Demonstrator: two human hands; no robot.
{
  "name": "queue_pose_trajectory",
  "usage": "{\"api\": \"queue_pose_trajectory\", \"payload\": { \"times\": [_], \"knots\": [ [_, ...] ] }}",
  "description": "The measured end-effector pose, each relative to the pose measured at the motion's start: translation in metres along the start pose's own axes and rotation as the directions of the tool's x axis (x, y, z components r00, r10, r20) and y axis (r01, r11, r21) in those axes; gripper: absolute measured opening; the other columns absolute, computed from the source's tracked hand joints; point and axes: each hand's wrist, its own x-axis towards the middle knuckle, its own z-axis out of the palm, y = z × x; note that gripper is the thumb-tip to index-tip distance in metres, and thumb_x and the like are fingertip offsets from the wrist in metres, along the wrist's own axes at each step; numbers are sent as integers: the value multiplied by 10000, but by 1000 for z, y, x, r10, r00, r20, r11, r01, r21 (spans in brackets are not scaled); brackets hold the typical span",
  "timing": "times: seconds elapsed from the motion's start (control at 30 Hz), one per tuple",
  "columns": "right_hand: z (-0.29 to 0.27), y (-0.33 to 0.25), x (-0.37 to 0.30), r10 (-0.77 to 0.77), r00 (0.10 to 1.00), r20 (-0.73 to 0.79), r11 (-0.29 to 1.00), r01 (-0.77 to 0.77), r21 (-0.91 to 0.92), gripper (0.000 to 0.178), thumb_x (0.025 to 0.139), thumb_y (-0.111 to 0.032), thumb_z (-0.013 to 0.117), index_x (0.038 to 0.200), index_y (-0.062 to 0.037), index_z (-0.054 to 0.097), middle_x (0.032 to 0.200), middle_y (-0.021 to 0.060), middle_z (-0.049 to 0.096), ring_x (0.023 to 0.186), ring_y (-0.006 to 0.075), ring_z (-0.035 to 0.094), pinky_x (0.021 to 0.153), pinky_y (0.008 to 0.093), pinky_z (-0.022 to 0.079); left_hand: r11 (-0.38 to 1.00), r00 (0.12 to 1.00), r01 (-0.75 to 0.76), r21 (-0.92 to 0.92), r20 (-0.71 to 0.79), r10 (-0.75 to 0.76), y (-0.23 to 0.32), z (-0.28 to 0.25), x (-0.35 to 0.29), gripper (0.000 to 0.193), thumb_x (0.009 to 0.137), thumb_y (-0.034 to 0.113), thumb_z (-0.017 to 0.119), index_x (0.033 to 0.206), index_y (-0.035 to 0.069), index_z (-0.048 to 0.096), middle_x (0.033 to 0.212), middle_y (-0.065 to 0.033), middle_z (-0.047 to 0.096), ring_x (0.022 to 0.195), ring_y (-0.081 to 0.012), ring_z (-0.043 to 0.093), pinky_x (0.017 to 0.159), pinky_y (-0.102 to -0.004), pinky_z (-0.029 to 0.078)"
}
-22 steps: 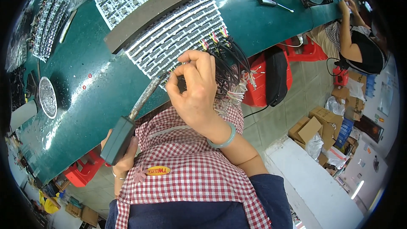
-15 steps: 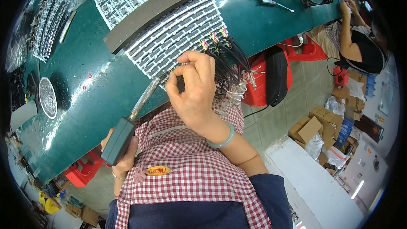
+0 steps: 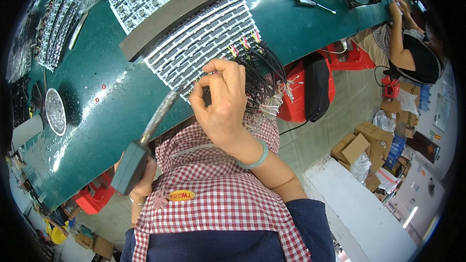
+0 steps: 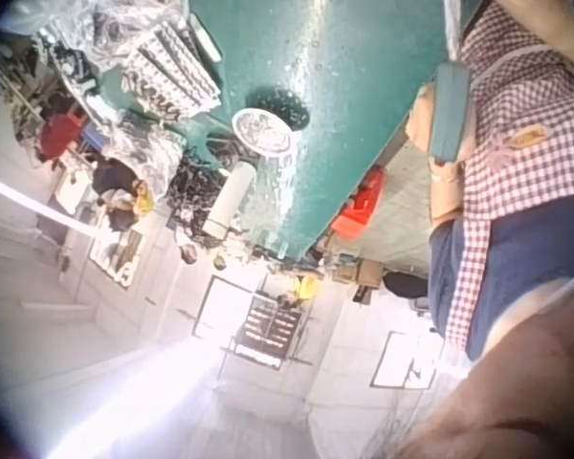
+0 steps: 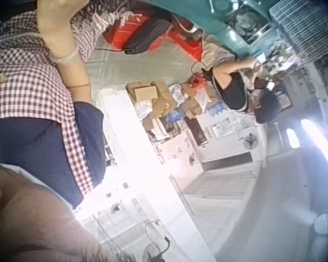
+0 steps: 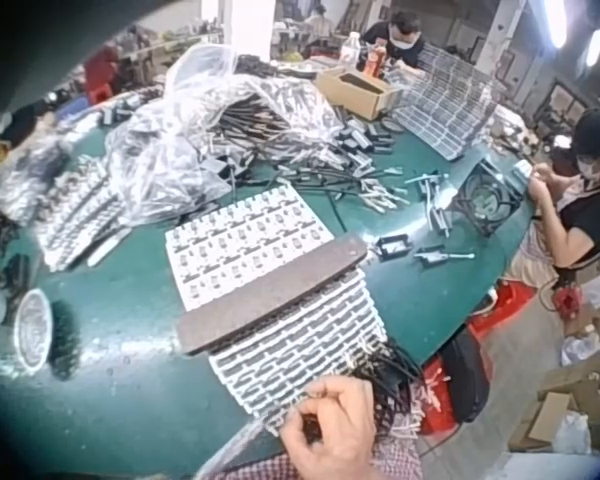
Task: The person solders wire harnesses to circuit boards using a soldering iron, holding and positioning the wires against the board contacts by hand.
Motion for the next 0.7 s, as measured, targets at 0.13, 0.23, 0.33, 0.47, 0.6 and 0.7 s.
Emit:
{"api": "queue_pose_trajectory", "payload": {
  "times": [0.13,0.23,0.33,0.47,0.6,0.7],
  "knots": [
    [-1,-2,0,19,1000,10,1000,-19,-2,219,649,111,693,783,-13,571,1024,123,548,895,286,536,709,365,463,983,980,185,-10,-71,-186,-16,4,-28,250,640,46,744,888,18,731,893,-146,716,738,-282,715,656,-324,568],
    [-1,-2,-1,22,1000,3,1000,-22,-7,215,662,101,702,793,-15,576,1026,123,548,890,284,532,714,369,458,991,990,132,-12,-46,-132,-20,6,-29,292,633,55,757,922,25,738,939,-152,724,764,-286,721,677,-328,573],
    [0,-3,-5,21,999,-28,1000,-21,0,215,680,88,711,818,-10,579,1036,128,543,889,289,521,727,380,450,990,987,134,-44,-79,-137,-19,10,-27,291,632,53,757,920,20,737,942,-148,724,765,-284,721,672,-334,574],
    [4,-3,-10,16,996,-85,1000,-17,-16,215,696,81,714,842,-2,579,1057,142,536,890,298,512,738,393,444,991,990,124,-44,-55,-127,-18,9,-25,286,636,45,753,919,11,735,937,-159,722,749,-289,718,669,-336,572],
    [6,-1,-10,69,994,-86,997,-67,36,204,698,93,692,837,14,565,1078,164,527,896,309,510,748,402,444,996,996,89,-23,-16,-89,-17,7,-18,279,649,36,748,926,8,732,933,-169,719,744,-296,716,667,-336,570],
    [4,-1,-7,77,994,-81,997,-75,25,195,699,101,678,830,22,556,1075,172,526,902,314,514,753,407,447,999,999,31,-13,-23,-32,-11,7,-8,270,656,35,747,925,9,732,937,-167,719,743,-290,716,661,-334,568]
  ]
}}
